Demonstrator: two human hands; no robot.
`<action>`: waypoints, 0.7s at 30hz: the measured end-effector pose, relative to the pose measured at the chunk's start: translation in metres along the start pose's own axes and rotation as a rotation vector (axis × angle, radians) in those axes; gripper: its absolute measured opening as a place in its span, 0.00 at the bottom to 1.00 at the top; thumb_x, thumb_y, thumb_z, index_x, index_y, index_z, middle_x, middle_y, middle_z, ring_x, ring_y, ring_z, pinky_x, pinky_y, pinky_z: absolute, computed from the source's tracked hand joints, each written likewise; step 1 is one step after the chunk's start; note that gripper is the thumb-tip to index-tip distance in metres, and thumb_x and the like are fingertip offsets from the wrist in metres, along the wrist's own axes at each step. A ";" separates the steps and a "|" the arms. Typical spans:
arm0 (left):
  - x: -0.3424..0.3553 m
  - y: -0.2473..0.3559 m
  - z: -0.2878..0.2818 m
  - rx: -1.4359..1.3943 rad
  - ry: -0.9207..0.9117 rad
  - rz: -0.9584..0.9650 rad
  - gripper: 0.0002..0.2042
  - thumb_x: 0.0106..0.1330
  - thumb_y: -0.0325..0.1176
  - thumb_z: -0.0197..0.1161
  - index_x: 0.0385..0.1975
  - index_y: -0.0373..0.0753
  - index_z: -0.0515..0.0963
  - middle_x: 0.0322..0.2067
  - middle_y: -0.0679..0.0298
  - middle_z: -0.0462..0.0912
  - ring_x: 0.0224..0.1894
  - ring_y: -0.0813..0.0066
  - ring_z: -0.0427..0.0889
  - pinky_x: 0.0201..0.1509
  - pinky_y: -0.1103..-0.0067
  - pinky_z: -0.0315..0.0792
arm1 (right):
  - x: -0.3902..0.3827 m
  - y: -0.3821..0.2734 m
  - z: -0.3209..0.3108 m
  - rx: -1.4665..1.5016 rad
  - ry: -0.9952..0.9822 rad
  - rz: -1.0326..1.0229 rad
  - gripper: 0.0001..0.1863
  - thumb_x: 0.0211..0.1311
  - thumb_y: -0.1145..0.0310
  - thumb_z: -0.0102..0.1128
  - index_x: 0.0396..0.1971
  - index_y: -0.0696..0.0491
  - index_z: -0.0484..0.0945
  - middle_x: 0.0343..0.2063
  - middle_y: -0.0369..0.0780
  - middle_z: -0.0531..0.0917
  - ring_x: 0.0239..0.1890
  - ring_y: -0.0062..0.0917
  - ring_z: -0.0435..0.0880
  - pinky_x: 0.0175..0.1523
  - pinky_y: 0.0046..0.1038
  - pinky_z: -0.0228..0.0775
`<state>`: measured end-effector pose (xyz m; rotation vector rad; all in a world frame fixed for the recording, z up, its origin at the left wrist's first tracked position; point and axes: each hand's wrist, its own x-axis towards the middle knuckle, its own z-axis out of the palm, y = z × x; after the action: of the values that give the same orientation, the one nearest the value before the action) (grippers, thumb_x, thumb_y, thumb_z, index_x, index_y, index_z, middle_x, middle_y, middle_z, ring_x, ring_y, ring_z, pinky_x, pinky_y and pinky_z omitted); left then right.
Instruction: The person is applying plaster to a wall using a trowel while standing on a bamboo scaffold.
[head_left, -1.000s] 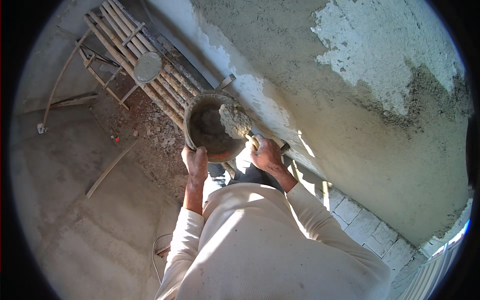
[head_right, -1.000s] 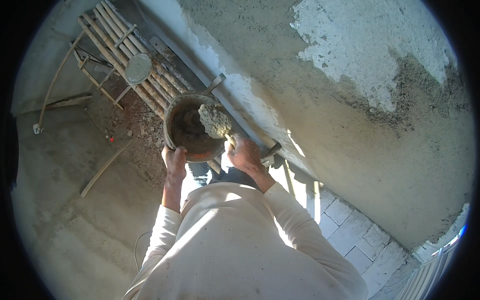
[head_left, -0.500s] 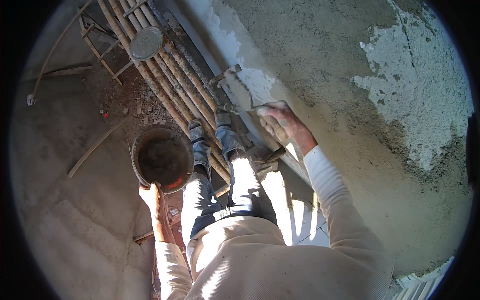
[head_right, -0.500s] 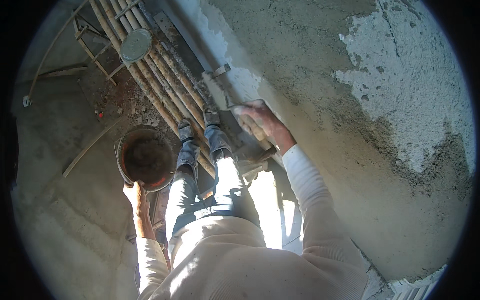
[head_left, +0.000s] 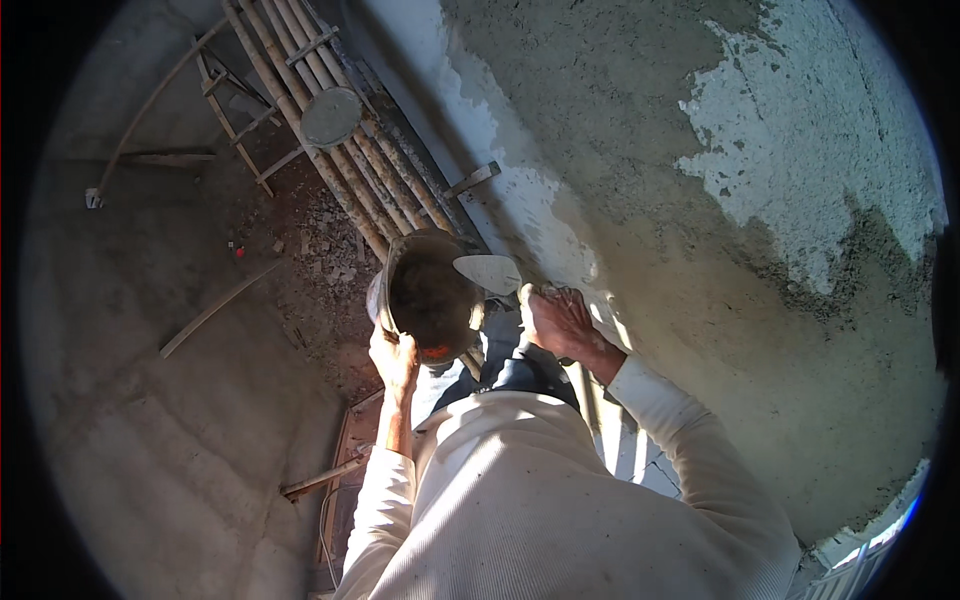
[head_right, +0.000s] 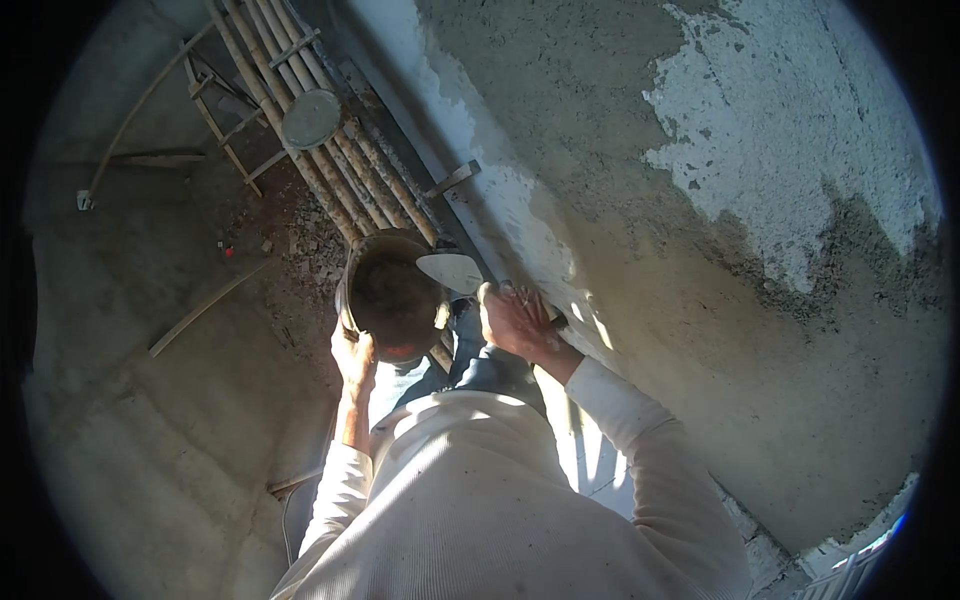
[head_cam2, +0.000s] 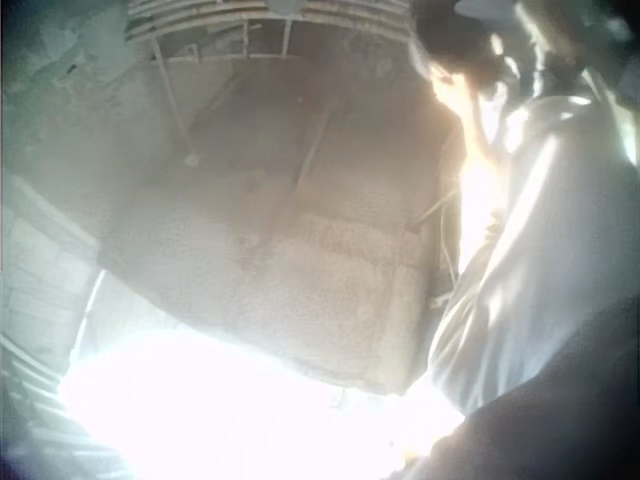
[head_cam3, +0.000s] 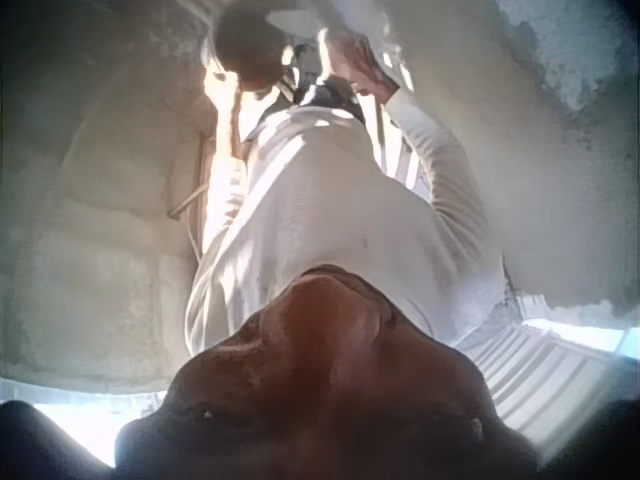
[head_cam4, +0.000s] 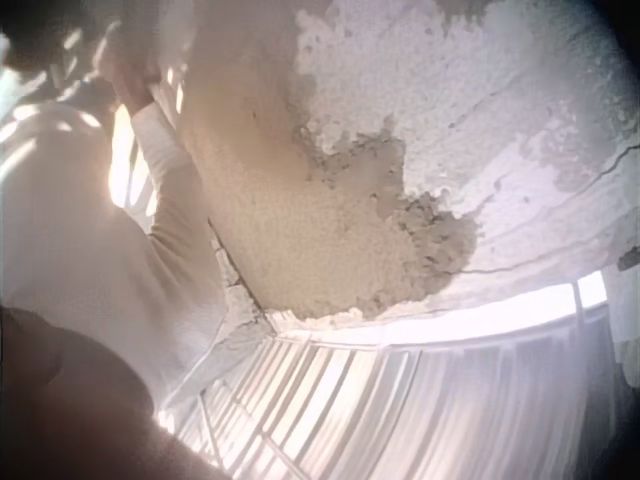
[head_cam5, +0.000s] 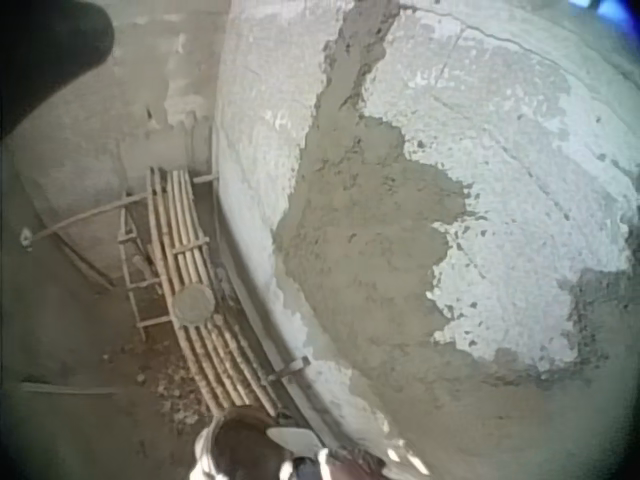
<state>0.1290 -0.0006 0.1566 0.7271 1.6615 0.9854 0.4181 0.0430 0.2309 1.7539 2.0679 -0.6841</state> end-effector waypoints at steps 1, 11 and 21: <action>-0.001 0.013 0.013 0.095 -0.002 -0.008 0.26 0.59 0.19 0.52 0.60 0.34 0.78 0.43 0.64 0.87 0.38 0.82 0.81 0.43 0.82 0.76 | 0.012 -0.012 0.018 0.081 0.099 -0.045 0.15 0.57 0.64 0.66 0.39 0.57 0.77 0.33 0.51 0.82 0.39 0.51 0.84 0.46 0.47 0.72; -0.005 0.092 0.038 0.023 -0.142 -0.065 0.27 0.54 0.18 0.49 0.57 0.29 0.77 0.44 0.58 0.88 0.45 0.77 0.83 0.53 0.80 0.75 | -0.011 -0.042 0.015 0.372 0.187 0.038 0.11 0.65 0.63 0.63 0.34 0.57 0.77 0.25 0.53 0.83 0.31 0.53 0.84 0.36 0.51 0.74; 0.022 0.034 0.000 -0.286 0.011 -0.110 0.12 0.56 0.20 0.57 0.40 0.36 0.80 0.27 0.71 0.80 0.25 0.83 0.75 0.31 0.83 0.70 | -0.020 -0.052 -0.085 0.299 0.240 0.061 0.20 0.67 0.56 0.62 0.46 0.58 0.80 0.33 0.52 0.87 0.38 0.52 0.86 0.48 0.48 0.76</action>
<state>0.1225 0.0346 0.1764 0.4355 1.5117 1.1200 0.3750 0.0681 0.3191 2.1476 2.1429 -0.8366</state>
